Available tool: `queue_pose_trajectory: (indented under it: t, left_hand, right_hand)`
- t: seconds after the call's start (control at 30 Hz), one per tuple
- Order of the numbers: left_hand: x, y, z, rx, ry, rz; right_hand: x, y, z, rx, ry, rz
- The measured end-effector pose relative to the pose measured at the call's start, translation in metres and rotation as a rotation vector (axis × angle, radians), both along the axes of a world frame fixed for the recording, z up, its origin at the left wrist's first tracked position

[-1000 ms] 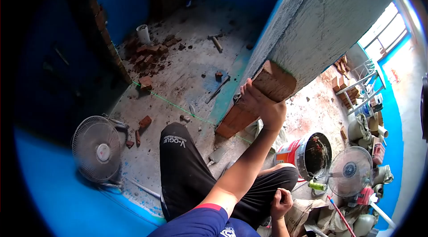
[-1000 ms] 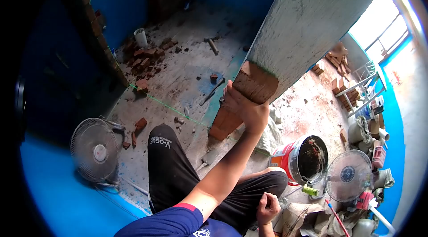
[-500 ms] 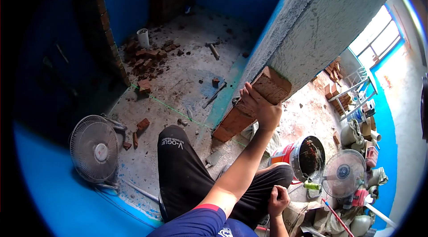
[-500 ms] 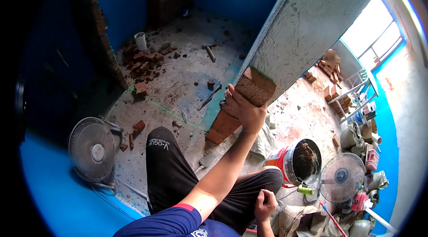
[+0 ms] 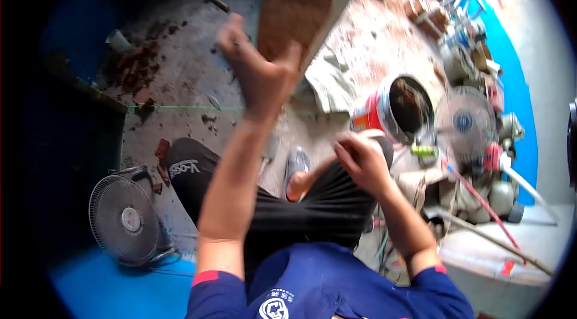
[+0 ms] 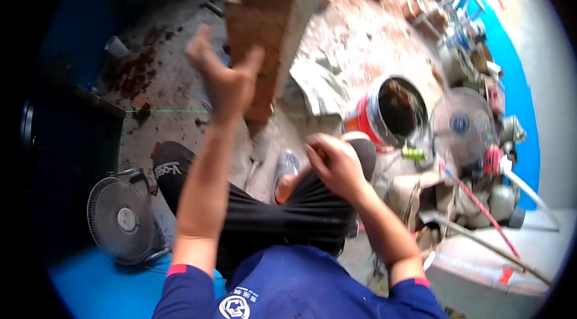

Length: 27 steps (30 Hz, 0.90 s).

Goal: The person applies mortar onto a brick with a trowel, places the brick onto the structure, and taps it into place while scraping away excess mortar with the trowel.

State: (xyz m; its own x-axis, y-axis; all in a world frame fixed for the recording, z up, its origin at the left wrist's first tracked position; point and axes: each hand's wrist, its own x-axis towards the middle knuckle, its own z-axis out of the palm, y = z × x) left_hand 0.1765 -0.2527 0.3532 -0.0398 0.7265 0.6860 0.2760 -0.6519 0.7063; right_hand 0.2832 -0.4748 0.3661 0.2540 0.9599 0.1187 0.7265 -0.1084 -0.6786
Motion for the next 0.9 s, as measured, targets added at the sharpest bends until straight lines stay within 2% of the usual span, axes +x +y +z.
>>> queue_pose_trajectory:
  t: [0.1, 0.17, 0.23, 0.3, 0.33, 0.37, 0.43, 0.47, 0.53, 0.6, 0.7, 0.77, 0.9]
  left_hand:
    - [-0.054, 0.029, 0.015, -0.136, 0.082, 0.033]
    - [-0.082, 0.061, -0.018, -0.119, 0.027, 0.041]
    - [-0.100, 0.065, -0.037, -0.413, -0.049, 0.063]
    - [-0.117, 0.062, -0.033, -0.472, -0.001, 0.039]
    - [-0.121, 0.063, -0.029, -0.518, 0.032, 0.004]
    - [-0.124, 0.065, -0.029, -0.398, 0.087, 0.068]
    - [-0.131, 0.073, -0.034, -0.406, 0.081, 0.135]
    - [-0.137, 0.076, -0.035, -0.427, 0.068, 0.101]
    - [-0.145, 0.080, -0.034, -0.440, 0.050, 0.120]
    - [-0.152, 0.083, -0.029, -0.456, 0.091, 0.134]
    - [-0.159, 0.090, -0.032, -0.451, 0.170, 0.128]
    - [-0.156, 0.091, -0.033, -0.435, 0.174, 0.122]
    - [-0.147, 0.091, -0.035, -0.403, 0.234, 0.029]
  right_hand:
    - [0.010, 0.067, -0.063, -0.379, -0.011, 0.222]
    - [0.001, 0.117, -0.119, -0.734, 0.125, 0.315]
    - [-0.007, 0.154, -0.244, -1.201, 0.256, 0.422]
    - [-0.033, 0.144, -0.320, -1.347, 0.542, 0.092]
    - [-0.037, 0.135, -0.370, -1.193, 0.357, 0.467]
    - [-0.041, 0.126, -0.417, -0.951, 0.138, 0.762]
    - [-0.083, 0.103, -0.468, -0.779, -0.391, 0.891]
    - [-0.098, 0.093, -0.449, -0.848, -0.367, 0.792]
    - [-0.122, 0.087, -0.433, -1.198, 0.138, 0.290]
    - [-0.143, 0.065, -0.462, -1.310, 0.262, 0.065]
    - [-0.164, 0.065, -0.458, -1.302, 0.323, -0.338]
    - [-0.165, 0.066, -0.456, -1.341, 0.245, -0.266]
    - [-0.156, 0.070, -0.445, -1.324, -0.057, 0.302]
